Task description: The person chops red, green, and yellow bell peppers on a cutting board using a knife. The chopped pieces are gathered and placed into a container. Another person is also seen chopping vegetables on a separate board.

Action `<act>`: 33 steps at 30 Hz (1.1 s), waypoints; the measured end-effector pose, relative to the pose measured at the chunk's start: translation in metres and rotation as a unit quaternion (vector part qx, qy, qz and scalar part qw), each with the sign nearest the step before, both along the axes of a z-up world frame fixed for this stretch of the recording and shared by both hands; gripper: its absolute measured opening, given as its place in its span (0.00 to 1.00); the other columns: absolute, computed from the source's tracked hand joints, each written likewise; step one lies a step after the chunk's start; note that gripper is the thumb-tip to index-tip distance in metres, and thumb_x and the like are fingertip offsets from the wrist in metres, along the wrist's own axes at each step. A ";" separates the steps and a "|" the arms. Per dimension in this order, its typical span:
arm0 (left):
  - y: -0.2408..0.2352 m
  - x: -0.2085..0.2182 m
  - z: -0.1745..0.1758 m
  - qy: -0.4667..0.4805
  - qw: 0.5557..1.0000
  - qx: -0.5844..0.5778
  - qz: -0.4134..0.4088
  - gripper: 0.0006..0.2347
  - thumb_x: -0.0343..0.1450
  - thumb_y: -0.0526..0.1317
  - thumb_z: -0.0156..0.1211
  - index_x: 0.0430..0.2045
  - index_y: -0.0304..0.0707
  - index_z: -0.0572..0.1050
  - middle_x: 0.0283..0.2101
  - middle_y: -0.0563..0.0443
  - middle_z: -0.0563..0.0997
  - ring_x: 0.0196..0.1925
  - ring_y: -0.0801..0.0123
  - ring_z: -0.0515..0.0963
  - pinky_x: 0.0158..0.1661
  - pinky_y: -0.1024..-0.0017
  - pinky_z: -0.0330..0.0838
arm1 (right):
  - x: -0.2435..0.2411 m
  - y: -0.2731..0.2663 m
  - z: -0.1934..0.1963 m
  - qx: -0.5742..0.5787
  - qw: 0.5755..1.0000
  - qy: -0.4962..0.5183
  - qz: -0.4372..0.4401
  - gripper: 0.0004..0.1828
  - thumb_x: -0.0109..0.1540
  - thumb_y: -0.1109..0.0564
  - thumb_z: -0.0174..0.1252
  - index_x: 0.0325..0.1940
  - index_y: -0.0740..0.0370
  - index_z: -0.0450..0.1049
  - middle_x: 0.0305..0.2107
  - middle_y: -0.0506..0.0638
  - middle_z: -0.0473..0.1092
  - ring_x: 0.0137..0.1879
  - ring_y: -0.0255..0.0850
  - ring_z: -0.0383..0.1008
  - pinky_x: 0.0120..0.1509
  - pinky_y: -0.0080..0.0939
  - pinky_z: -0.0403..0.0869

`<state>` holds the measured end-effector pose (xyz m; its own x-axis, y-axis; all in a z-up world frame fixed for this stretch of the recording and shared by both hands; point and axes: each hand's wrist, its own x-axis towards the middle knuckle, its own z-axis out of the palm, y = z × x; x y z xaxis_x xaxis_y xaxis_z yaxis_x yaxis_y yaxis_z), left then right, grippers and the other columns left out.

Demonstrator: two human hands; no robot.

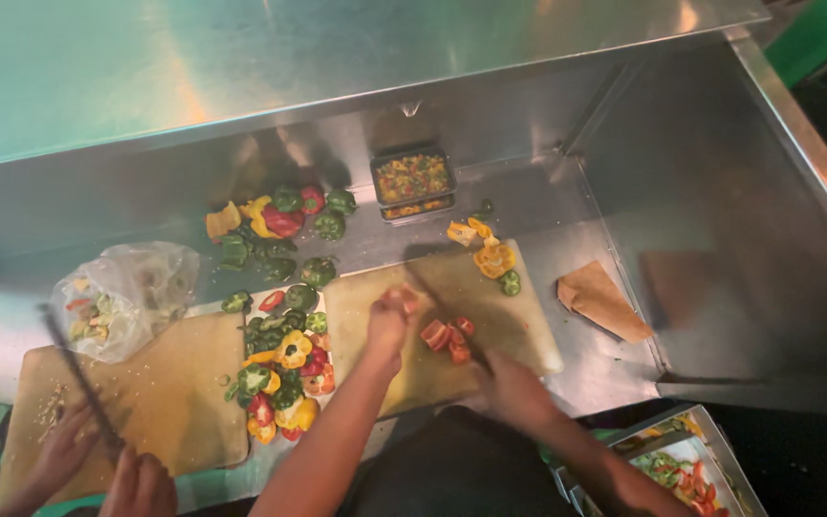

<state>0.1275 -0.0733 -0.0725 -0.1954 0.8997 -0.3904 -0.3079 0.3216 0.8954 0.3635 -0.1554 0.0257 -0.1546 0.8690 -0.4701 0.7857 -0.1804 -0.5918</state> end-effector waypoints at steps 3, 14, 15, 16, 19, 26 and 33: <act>-0.006 -0.004 -0.021 0.456 0.862 -0.162 -0.151 0.18 0.72 0.55 0.58 0.48 0.45 0.74 0.44 0.42 0.81 0.37 0.66 0.76 0.45 0.60 0.74 | 0.025 -0.004 -0.031 0.097 0.994 -0.037 -0.014 0.17 0.64 0.48 0.54 0.54 0.58 0.72 0.41 0.63 0.76 0.48 0.60 0.78 0.52 0.56 0.75; 0.033 -0.114 -0.028 0.262 0.952 -0.133 -0.086 0.15 0.75 0.51 0.54 0.27 0.41 0.80 0.22 0.54 0.77 0.22 0.72 0.73 0.26 0.71 0.66 | 0.041 -0.059 -0.040 0.042 0.995 0.076 -0.053 0.17 0.63 0.47 0.57 0.52 0.57 0.74 0.36 0.58 0.79 0.44 0.53 0.82 0.49 0.50 0.78; 0.034 -0.116 -0.026 0.238 0.960 -0.117 -0.084 0.14 0.74 0.51 0.55 0.27 0.42 0.80 0.22 0.56 0.78 0.22 0.75 0.73 0.26 0.73 0.67 | 0.039 -0.059 -0.038 0.028 0.996 0.073 -0.048 0.18 0.63 0.47 0.57 0.53 0.56 0.74 0.38 0.58 0.79 0.46 0.54 0.82 0.50 0.51 0.78; 0.032 -0.114 -0.024 0.214 0.968 -0.101 -0.082 0.13 0.73 0.50 0.56 0.26 0.42 0.80 0.23 0.58 0.79 0.22 0.78 0.74 0.26 0.75 0.68 | 0.037 -0.060 -0.036 0.015 0.997 0.070 -0.043 0.19 0.63 0.46 0.56 0.55 0.56 0.73 0.40 0.58 0.79 0.48 0.55 0.81 0.51 0.51 0.77; 0.025 -0.095 -0.024 0.147 0.977 -0.127 -0.086 0.16 0.75 0.49 0.57 0.22 0.36 0.76 0.21 0.54 0.76 0.18 0.75 0.69 0.22 0.73 0.63 | 0.042 -0.064 -0.034 -0.047 0.998 0.004 0.035 0.21 0.63 0.43 0.57 0.55 0.55 0.72 0.43 0.59 0.77 0.51 0.56 0.78 0.55 0.52 0.75; 0.010 -0.078 -0.047 0.031 0.980 -0.188 -0.053 0.15 0.76 0.47 0.55 0.23 0.37 0.75 0.22 0.53 0.74 0.18 0.73 0.66 0.20 0.73 0.59 | 0.063 -0.077 -0.053 0.003 0.996 0.012 0.091 0.22 0.61 0.44 0.58 0.54 0.57 0.73 0.44 0.60 0.76 0.52 0.59 0.76 0.55 0.53 0.74; 0.039 -0.110 -0.056 -0.121 0.988 -0.010 0.098 0.12 0.75 0.47 0.50 0.35 0.40 0.77 0.30 0.58 0.76 0.30 0.73 0.74 0.31 0.75 0.70 | 0.074 -0.081 -0.054 -0.035 0.997 -0.008 0.061 0.19 0.62 0.43 0.57 0.49 0.57 0.74 0.42 0.60 0.76 0.51 0.57 0.77 0.55 0.52 0.75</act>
<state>0.0179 -0.0345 -0.1283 -0.2634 0.8460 -0.4636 -0.5703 0.2510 0.7822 0.4371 -0.2364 -0.0284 -0.2498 0.8088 -0.5324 0.8137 -0.1227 -0.5682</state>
